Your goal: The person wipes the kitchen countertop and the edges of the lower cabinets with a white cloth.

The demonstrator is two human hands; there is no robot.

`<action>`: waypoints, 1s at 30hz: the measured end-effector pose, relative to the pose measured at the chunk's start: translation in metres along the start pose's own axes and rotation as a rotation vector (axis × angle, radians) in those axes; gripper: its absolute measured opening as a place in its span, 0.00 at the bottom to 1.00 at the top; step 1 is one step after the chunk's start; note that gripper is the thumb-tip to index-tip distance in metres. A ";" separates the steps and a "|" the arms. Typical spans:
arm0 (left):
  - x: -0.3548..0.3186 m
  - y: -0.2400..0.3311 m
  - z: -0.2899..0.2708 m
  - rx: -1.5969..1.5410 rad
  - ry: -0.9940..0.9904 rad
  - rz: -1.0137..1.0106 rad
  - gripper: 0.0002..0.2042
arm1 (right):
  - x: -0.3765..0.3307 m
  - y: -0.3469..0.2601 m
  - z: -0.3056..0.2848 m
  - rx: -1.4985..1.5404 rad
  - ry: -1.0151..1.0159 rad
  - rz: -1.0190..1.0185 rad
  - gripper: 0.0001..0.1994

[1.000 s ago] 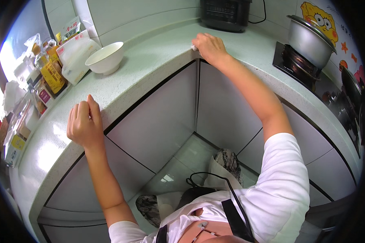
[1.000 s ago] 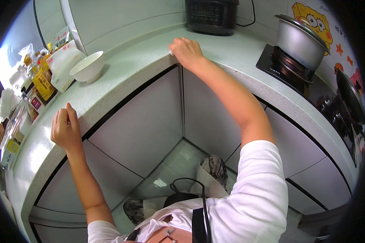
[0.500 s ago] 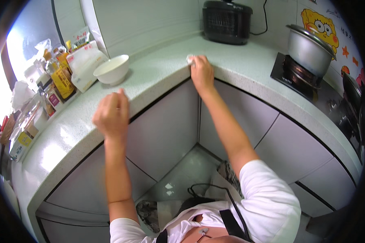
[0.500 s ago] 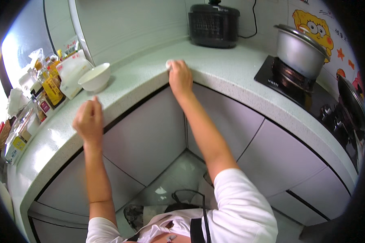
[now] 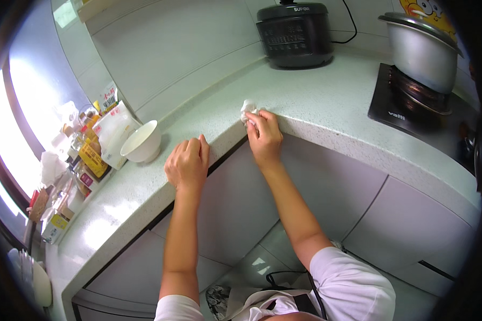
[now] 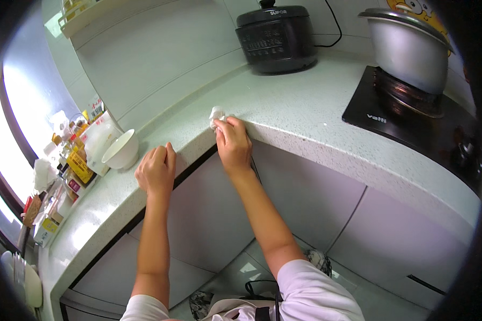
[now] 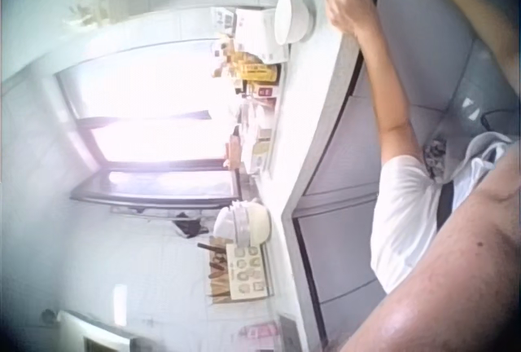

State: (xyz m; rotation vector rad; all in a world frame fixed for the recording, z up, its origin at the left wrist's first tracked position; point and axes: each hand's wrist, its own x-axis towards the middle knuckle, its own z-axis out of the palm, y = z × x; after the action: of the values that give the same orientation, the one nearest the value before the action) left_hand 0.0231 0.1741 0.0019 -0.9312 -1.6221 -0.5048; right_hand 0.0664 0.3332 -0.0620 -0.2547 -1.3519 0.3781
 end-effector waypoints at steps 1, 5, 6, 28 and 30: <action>0.001 0.003 0.003 0.011 0.004 -0.004 0.19 | 0.003 0.003 -0.001 -0.056 0.019 -0.013 0.13; 0.001 0.005 0.004 0.099 -0.015 -0.002 0.19 | -0.002 -0.002 0.005 -0.026 -0.011 0.020 0.17; 0.000 -0.002 0.000 0.137 -0.023 -0.015 0.19 | -0.004 -0.010 0.011 0.045 -0.015 0.048 0.16; 0.002 0.008 0.009 0.098 0.012 -0.027 0.17 | -0.010 -0.010 -0.010 0.237 -0.306 0.228 0.10; 0.002 0.002 0.011 0.055 0.008 -0.058 0.17 | -0.008 -0.012 -0.024 0.195 -0.513 0.222 0.08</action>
State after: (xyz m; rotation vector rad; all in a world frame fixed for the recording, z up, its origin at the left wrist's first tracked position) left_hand 0.0185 0.1840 0.0004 -0.8425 -1.6519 -0.5003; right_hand 0.0903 0.3199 -0.0695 -0.1485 -1.7800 0.7961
